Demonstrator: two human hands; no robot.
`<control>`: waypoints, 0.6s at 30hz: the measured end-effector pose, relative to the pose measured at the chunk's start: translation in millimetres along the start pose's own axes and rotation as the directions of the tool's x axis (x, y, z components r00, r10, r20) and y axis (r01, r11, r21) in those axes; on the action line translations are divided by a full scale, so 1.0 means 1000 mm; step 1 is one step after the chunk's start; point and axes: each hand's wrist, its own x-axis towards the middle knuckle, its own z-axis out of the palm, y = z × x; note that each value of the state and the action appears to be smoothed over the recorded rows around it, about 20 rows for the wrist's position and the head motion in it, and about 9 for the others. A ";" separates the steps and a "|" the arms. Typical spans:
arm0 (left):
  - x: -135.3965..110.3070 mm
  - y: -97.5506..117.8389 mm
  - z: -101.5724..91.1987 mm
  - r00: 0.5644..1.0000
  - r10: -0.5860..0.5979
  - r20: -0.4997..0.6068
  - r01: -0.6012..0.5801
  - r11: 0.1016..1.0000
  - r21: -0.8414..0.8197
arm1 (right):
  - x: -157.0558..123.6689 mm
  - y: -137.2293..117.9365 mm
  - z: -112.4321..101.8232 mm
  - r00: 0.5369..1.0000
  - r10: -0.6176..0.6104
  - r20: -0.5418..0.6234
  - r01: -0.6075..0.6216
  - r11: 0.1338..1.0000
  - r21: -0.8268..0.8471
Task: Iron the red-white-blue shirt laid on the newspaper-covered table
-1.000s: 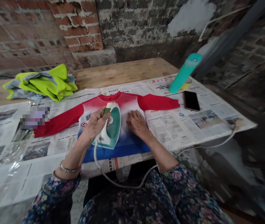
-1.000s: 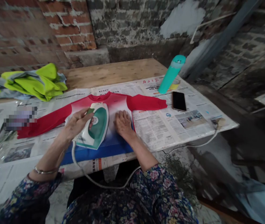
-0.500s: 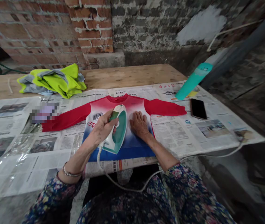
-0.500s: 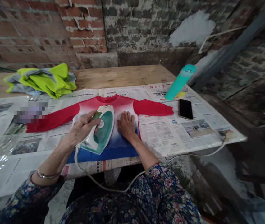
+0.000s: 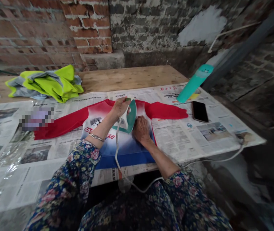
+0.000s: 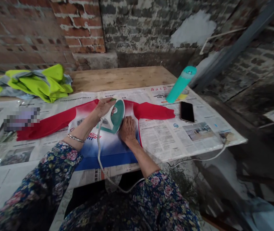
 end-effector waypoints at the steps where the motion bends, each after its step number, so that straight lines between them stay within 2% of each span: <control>1: 0.002 0.001 0.003 1.000 -0.007 -0.029 0.006 1.000 -0.003 | 0.000 0.001 0.000 1.000 0.000 0.004 0.000 1.000 0.000; 4: 0.003 0.006 0.009 0.996 -0.027 -0.081 0.026 1.000 -0.013 | 0.001 0.004 0.002 1.000 0.002 0.005 -0.002 1.000 0.002; 7: -0.010 0.009 0.007 0.996 -0.047 -0.072 0.046 0.999 -0.017 | 0.002 0.006 0.006 0.999 -0.017 -0.040 0.018 1.000 0.013; 11: -0.045 0.005 -0.005 0.993 -0.109 -0.048 0.108 0.994 -0.018 | 0.001 0.007 0.007 0.995 -0.044 -0.088 0.045 0.999 0.008; 15: -0.088 -0.008 -0.018 0.994 -0.106 -0.001 0.105 0.993 -0.057 | -0.001 0.009 0.004 0.997 -0.055 -0.054 0.056 0.998 0.011; 18: -0.108 -0.016 -0.023 0.994 -0.107 0.008 0.108 0.991 -0.080 | -0.002 0.009 0.003 0.998 -0.051 -0.034 0.052 0.998 0.033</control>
